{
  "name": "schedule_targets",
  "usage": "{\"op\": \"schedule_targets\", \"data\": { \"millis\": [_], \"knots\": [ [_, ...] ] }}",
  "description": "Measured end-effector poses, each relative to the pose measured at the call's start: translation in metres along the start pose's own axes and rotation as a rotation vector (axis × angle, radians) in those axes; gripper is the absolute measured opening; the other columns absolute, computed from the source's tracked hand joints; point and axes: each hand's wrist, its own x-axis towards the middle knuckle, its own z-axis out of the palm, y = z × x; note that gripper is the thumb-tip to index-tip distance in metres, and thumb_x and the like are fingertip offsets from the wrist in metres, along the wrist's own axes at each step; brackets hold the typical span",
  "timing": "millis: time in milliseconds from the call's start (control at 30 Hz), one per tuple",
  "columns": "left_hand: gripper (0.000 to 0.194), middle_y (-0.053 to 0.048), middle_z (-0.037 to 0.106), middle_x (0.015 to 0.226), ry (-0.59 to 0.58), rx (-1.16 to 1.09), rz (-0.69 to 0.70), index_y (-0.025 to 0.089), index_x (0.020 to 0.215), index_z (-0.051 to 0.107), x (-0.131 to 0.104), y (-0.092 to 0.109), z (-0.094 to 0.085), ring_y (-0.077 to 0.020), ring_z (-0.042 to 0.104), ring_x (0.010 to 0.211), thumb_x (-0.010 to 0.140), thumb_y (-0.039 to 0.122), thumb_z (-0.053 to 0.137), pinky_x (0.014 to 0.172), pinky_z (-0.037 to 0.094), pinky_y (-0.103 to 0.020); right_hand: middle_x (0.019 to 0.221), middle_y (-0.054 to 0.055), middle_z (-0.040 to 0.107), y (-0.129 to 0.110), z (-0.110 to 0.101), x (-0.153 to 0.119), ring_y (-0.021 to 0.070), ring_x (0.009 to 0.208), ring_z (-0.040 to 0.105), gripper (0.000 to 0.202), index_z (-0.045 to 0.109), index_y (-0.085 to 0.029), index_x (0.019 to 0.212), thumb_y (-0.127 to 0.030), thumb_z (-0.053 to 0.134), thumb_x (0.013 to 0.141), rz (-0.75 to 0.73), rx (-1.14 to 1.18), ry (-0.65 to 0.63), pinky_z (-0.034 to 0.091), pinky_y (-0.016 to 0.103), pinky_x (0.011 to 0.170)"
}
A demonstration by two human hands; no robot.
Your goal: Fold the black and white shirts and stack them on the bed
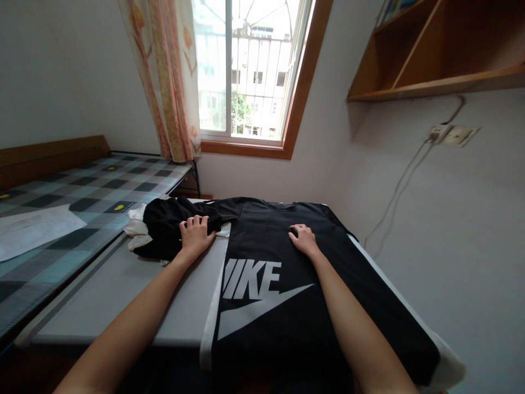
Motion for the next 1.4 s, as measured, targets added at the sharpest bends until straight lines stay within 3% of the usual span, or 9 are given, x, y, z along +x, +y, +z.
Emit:
{"op": "schedule_targets", "data": {
  "millis": [1400],
  "knots": [
    [0.053, -0.018, 0.058, 0.124, 0.007, -0.012, 0.002, 0.015, 0.129, 0.055, 0.0000, -0.0001, 0.0017, -0.0349, 0.048, 0.113, 0.086, 0.046, 0.052, 0.098, 0.031, -0.049, 0.133, 0.011, 0.056, 0.0009, 0.0015, 0.0010, 0.0281, 0.119, 0.051, 0.035, 0.064, -0.021, 0.122, -0.034, 0.052, 0.092, 0.003, -0.002, -0.002, 0.040, 0.039, 0.097]
  ]
}}
